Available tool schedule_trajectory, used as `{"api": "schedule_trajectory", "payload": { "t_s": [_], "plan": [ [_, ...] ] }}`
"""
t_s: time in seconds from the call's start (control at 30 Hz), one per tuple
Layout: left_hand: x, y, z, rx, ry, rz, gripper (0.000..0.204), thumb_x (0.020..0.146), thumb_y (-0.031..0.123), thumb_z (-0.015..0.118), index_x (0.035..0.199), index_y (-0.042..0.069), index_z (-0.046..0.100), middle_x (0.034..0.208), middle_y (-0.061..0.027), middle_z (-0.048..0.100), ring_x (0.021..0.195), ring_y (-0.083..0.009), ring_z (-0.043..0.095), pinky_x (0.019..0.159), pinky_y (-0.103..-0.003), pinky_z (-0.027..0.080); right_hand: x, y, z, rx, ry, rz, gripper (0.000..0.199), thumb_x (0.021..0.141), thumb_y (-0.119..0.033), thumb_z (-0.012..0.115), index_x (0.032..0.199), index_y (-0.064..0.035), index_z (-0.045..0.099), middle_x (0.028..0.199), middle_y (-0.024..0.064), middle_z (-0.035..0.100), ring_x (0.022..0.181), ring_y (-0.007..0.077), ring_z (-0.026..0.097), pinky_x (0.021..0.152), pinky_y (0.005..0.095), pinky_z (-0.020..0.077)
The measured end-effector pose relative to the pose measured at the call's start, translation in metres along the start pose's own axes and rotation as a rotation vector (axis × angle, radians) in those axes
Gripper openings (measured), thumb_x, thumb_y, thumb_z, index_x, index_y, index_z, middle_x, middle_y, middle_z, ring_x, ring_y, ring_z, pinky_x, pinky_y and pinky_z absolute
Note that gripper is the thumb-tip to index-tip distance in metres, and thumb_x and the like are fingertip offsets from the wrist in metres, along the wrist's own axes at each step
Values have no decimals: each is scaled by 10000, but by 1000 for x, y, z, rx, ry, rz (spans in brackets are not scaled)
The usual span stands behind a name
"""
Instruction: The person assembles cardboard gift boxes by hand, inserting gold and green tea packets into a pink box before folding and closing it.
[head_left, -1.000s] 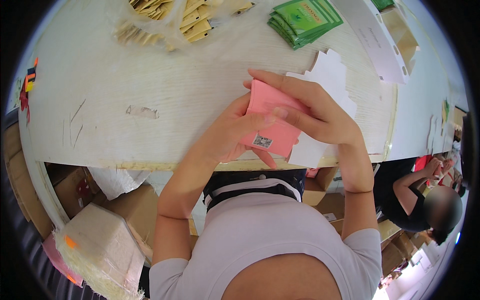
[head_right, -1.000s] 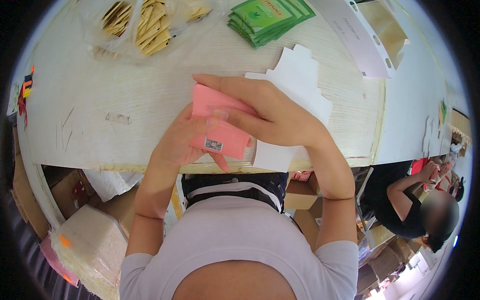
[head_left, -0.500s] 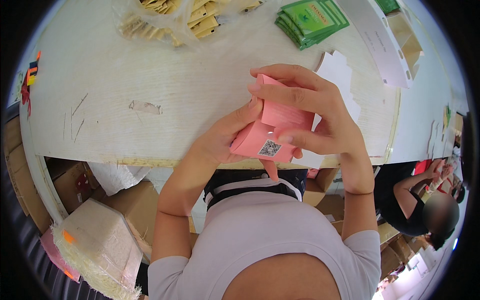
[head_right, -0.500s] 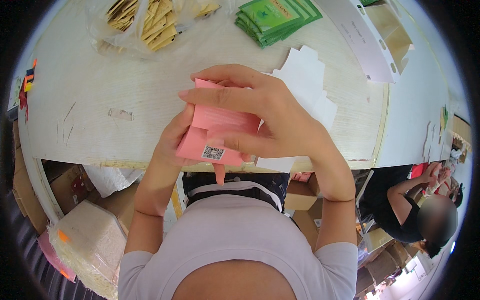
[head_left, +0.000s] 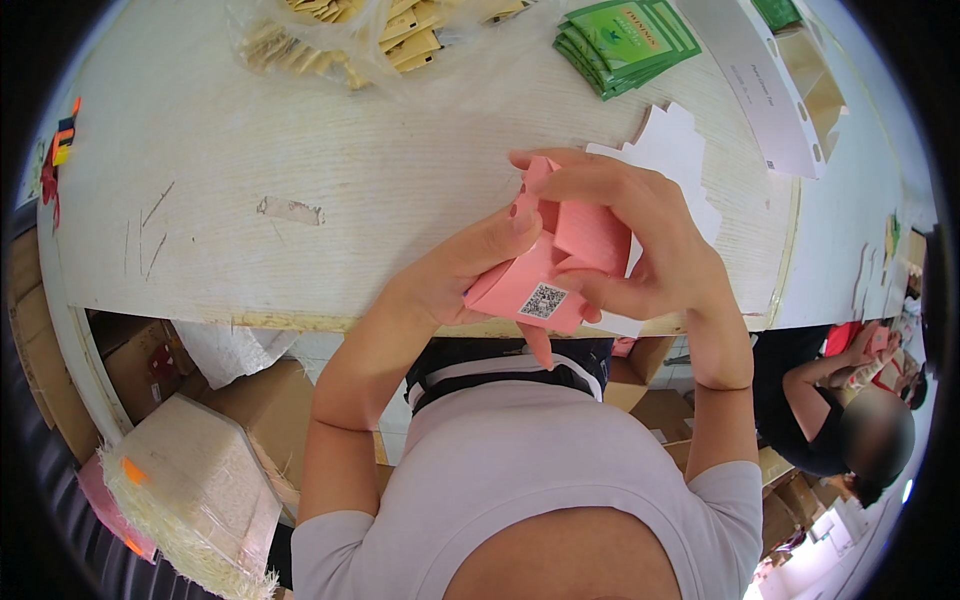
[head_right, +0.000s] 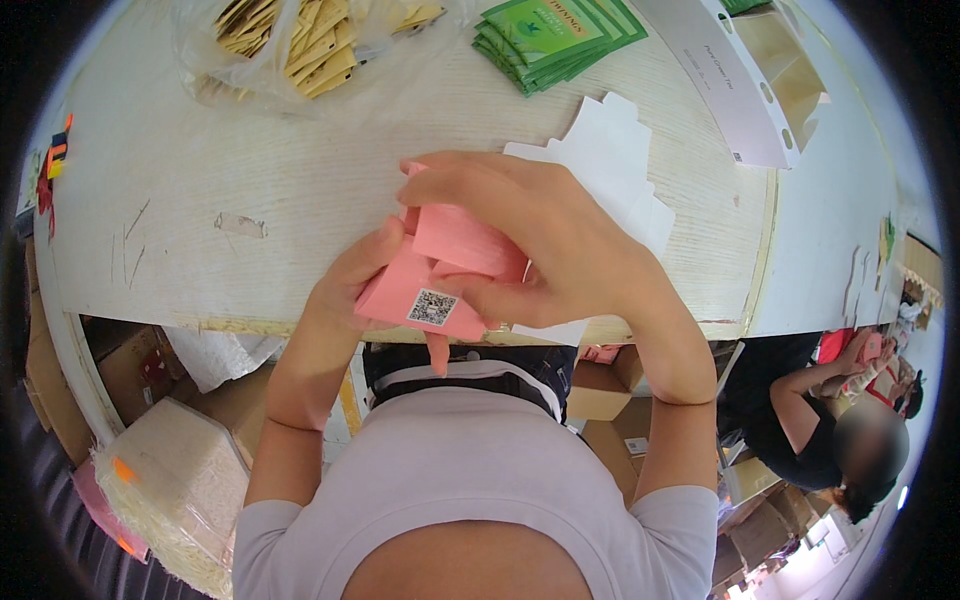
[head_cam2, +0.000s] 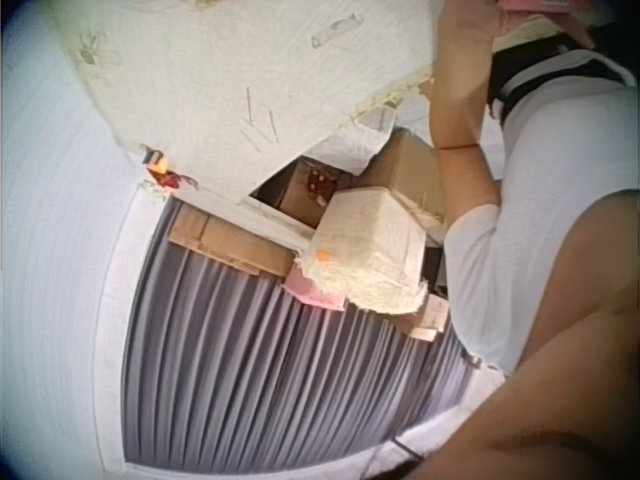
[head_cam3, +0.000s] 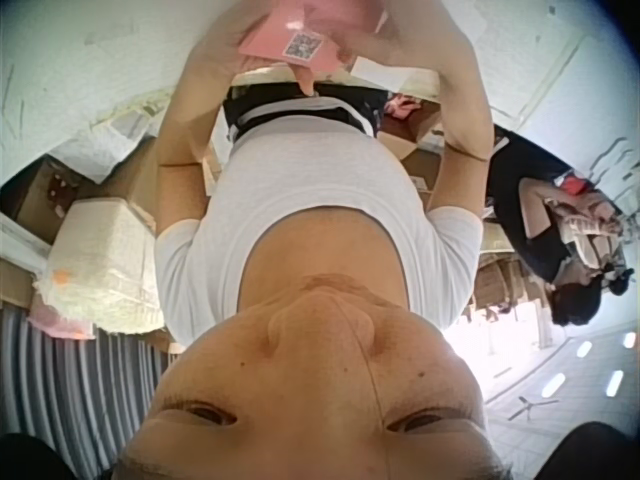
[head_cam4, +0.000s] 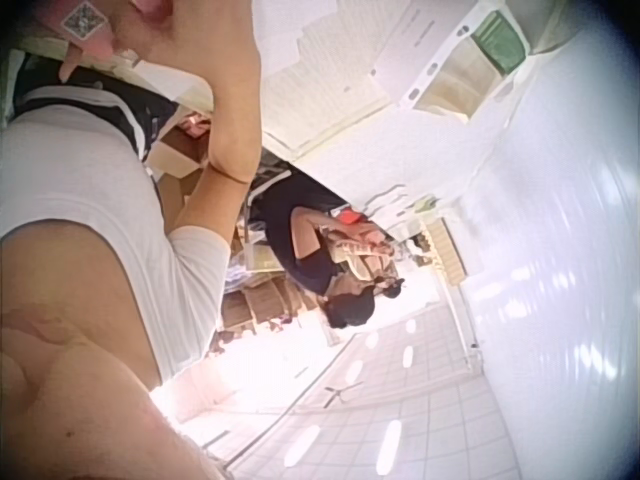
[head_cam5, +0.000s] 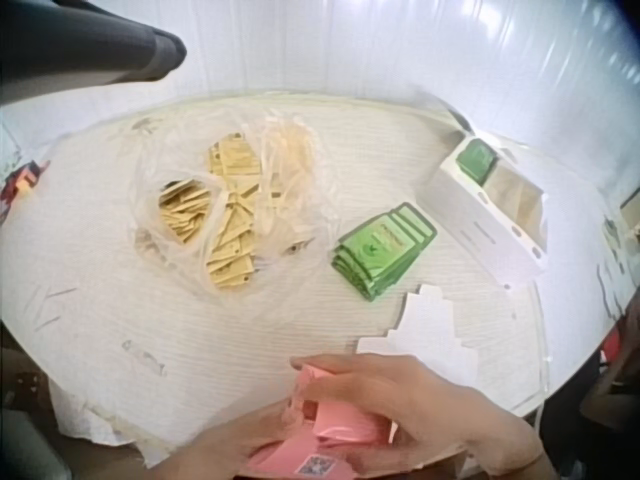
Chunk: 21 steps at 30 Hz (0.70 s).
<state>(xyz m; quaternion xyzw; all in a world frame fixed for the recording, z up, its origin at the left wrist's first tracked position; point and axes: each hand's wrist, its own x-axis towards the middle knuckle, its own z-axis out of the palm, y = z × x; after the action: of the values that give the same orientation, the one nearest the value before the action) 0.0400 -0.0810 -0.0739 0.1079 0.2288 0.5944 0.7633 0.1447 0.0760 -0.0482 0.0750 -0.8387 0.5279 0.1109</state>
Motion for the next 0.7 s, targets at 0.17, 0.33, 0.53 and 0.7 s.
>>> {"api": "schedule_trajectory", "payload": {
  "t_s": [0.17,0.33,0.53,0.7],
  "plan": [
    [6,0,-6,-1,-104,-6,700,804,538,521,1237,20,336,1038,-161,535,912,-258,602,530,-401,567,-2,7,-1,158,-54,-7,442,696,-83,615,1125,-72,512,1124,188,514,977,336,536,801,369,447],
    [3,3,4,42,-28,13,706,793,509,562,1257,48,296,1010,-161,542,907,-257,602,523,-393,568,-2,9,2,127,-91,26,416,667,-134,573,1071,-34,559,1086,190,501,1064,357,497,838,416,419],
    [1,5,7,50,-3,-4,720,786,477,595,1275,68,261,996,-167,547,877,-252,610,516,-391,568,-4,11,4,235,-69,101,415,600,-116,591,1011,-57,616,1083,181,504,1061,349,497,836,405,419],
    [5,0,-5,31,-89,-22,716,778,469,609,1265,59,281,990,-163,553,862,-250,615,514,-392,568,-3,11,4,278,-75,115,427,587,-96,603,1012,-57,619,1082,178,505,1046,340,504,841,405,414]
  ]
}}
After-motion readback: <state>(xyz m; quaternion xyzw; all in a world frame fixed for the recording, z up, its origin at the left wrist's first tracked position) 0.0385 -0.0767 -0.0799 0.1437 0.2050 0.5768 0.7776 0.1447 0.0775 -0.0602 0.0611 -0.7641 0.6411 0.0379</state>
